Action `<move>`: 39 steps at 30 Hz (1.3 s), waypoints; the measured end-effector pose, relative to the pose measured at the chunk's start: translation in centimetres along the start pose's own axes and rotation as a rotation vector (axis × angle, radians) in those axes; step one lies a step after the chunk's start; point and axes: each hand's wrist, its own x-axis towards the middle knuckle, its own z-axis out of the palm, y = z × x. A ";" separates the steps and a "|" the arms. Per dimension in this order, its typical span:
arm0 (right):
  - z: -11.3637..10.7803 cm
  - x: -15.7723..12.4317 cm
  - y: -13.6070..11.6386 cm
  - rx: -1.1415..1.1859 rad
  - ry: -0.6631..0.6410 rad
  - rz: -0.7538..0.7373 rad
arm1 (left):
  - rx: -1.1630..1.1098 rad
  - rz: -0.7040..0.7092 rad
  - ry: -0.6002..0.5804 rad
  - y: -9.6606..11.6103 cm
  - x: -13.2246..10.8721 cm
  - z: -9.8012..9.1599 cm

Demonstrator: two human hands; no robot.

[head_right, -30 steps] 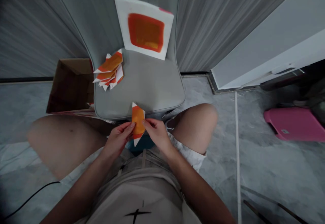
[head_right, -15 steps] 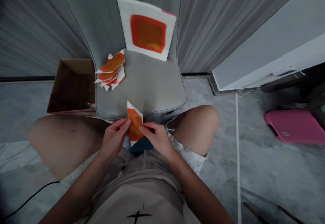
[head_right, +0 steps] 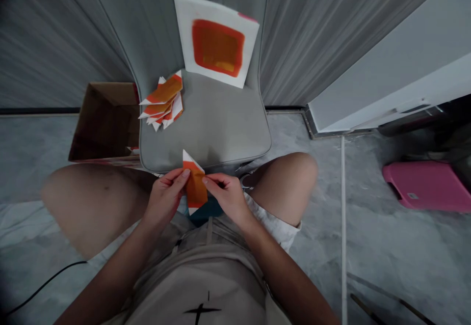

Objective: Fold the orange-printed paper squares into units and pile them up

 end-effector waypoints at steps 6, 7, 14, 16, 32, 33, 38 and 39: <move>-0.1 0.3 -0.9 0.006 0.035 -0.003 | -0.009 -0.023 -0.071 0.0 0.1 0.3; -0.1 0.4 -1.0 -0.005 0.042 -0.007 | -0.007 -0.023 -0.079 0.0 0.0 0.2; 0.0 0.2 -1.3 -0.103 0.098 -0.082 | 0.004 -0.011 -0.069 0.2 0.2 0.2; 0.0 0.2 -1.4 -0.141 0.105 -0.106 | 0.009 0.013 -0.045 0.4 0.3 0.4; -0.4 1.1 -2.5 -0.249 0.075 -0.170 | 0.087 0.048 -0.121 2.8 2.5 1.5; -0.5 1.3 -2.6 -0.257 0.068 -0.172 | 0.087 0.056 -0.144 3.3 3.0 1.7; -0.9 2.4 -3.1 -0.275 0.050 -0.166 | 0.121 0.059 -0.208 4.7 6.5 3.1; -1.1 2.9 -3.3 -0.278 0.048 -0.154 | 0.113 0.056 -0.226 4.6 7.5 3.6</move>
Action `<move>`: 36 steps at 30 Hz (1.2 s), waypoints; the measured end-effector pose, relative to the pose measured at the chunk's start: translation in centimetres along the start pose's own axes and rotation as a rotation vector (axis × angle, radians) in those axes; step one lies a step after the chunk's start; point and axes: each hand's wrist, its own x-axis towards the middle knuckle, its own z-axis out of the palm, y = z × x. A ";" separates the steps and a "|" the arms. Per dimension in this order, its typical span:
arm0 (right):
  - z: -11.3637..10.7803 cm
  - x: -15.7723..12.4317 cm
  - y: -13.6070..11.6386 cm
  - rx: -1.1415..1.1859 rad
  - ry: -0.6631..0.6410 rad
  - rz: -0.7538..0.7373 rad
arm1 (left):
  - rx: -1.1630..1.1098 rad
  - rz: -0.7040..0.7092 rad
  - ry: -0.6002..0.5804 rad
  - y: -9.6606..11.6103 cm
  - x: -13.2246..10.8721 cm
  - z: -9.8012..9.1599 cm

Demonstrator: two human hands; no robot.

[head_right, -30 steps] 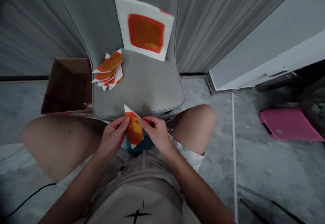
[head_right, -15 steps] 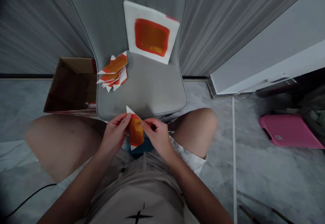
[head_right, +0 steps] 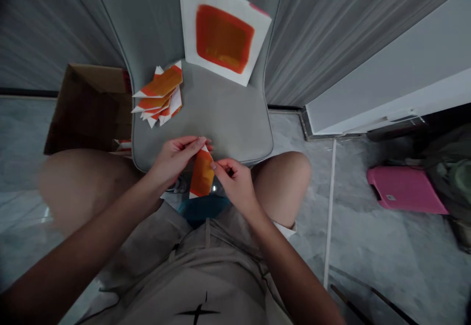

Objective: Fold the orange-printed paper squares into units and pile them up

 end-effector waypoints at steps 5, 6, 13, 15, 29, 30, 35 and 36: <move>-3.0 6.0 -0.2 -0.119 -0.004 -0.045 | -0.220 -0.079 -0.092 -1.4 6.8 2.1; -3.9 7.8 -0.2 -0.156 -0.038 -0.049 | -0.256 -0.091 -0.102 -1.5 8.4 2.4; -6.6 19.4 -0.1 -0.125 -0.241 0.006 | -0.389 -0.012 -0.043 -0.4 13.9 1.1; -6.0 20.8 0.3 -0.043 -0.226 0.024 | -0.404 -0.021 -0.003 -0.5 13.2 0.3; -4.4 21.5 -0.1 -0.054 -0.257 0.135 | 0.080 -0.086 0.146 0.1 11.5 -0.3; -4.4 21.4 0.0 -0.042 -0.237 0.132 | 0.106 -0.064 0.168 0.0 11.4 -0.3; -4.4 20.5 0.4 -0.005 -0.201 0.071 | 0.235 0.025 0.211 -0.4 10.9 0.0; -4.4 20.4 0.5 0.005 -0.229 0.066 | 0.260 0.034 0.200 -0.3 10.9 0.0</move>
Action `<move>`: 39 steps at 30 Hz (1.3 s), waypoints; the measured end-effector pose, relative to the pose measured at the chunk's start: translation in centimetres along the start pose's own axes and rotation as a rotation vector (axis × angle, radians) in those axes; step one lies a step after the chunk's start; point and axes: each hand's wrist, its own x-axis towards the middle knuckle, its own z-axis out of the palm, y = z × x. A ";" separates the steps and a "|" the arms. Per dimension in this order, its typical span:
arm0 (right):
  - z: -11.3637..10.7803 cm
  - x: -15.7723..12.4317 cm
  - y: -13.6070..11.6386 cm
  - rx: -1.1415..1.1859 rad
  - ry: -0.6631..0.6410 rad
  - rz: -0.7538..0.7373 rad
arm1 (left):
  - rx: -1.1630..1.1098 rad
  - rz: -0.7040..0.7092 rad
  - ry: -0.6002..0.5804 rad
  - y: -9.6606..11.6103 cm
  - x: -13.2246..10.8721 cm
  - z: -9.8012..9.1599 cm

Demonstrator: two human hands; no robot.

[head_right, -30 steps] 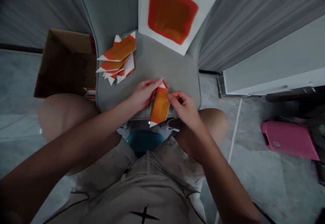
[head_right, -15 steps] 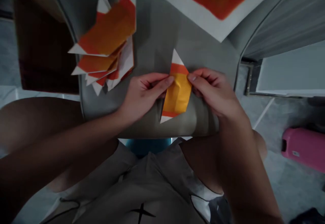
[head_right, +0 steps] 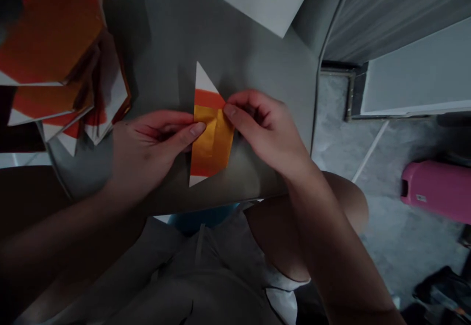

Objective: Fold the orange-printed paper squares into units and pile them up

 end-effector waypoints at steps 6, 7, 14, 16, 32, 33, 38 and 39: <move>0.0 -0.2 0.2 0.046 -0.092 0.062 | 0.074 0.043 -0.061 0.8 -0.2 -0.4; -0.1 -0.1 0.3 0.050 -0.072 0.062 | 0.057 0.036 -0.072 0.9 -0.3 -0.5; -0.4 0.4 0.5 0.100 -0.047 0.059 | 0.163 0.069 -0.143 0.1 -1.0 -2.1; -0.5 0.1 0.0 0.083 -0.070 0.042 | 0.257 0.160 -0.113 -0.1 -1.4 -2.7; 1.0 -6.0 5.1 0.064 0.317 -0.118 | 0.524 0.637 0.003 -3.4 -5.1 -5.1; 1.3 -6.3 5.9 0.050 0.321 -0.100 | 0.606 0.662 0.005 -4.3 -5.7 -5.2; 3.5 -7.9 7.5 -0.348 0.370 -0.334 | 0.845 0.783 0.014 -6.2 -7.2 -4.9; 4.1 -8.0 7.4 -0.436 0.380 -0.376 | 0.854 0.777 0.039 -6.2 -7.1 -4.8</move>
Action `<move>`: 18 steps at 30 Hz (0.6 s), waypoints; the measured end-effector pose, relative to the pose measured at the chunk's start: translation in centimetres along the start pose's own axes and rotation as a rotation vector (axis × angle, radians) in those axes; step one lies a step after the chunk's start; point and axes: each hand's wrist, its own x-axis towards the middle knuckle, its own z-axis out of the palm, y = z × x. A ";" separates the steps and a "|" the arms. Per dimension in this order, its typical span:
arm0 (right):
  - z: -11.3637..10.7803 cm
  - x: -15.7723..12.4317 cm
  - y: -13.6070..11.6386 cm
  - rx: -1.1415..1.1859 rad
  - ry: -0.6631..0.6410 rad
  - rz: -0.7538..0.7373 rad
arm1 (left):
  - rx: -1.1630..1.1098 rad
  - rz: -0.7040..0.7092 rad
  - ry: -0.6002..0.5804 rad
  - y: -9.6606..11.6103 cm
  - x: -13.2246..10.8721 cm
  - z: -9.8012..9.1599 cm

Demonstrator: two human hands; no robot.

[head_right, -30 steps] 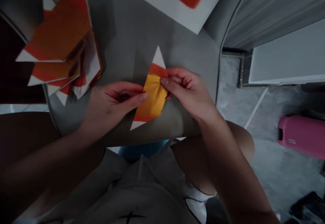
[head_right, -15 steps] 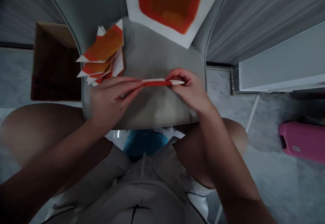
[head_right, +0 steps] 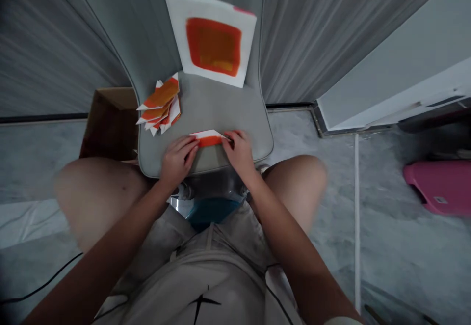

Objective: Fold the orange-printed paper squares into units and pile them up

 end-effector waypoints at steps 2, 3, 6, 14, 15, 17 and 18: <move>0.8 -0.2 -0.7 -0.146 0.004 -0.047 | 0.012 -0.051 0.035 -0.1 0.4 0.1; 1.2 -0.2 -1.0 -0.207 0.014 -0.043 | 0.016 -0.076 0.047 -0.2 0.6 0.2; 2.0 0.0 -1.7 -0.310 0.055 0.004 | 0.046 -0.112 0.058 -0.4 1.1 0.5; 2.6 0.2 -1.9 -0.434 0.082 0.007 | 0.089 -0.181 0.103 0.1 1.0 1.0; 2.6 0.1 -1.8 -0.441 0.083 -0.004 | 0.084 -0.202 0.115 0.2 1.1 1.0; 2.6 0.0 -1.5 -0.444 0.081 -0.034 | 0.069 -0.237 0.138 0.3 1.1 0.9; 2.6 -0.1 -1.4 -0.440 0.081 -0.050 | 0.062 -0.244 0.146 0.4 1.1 0.9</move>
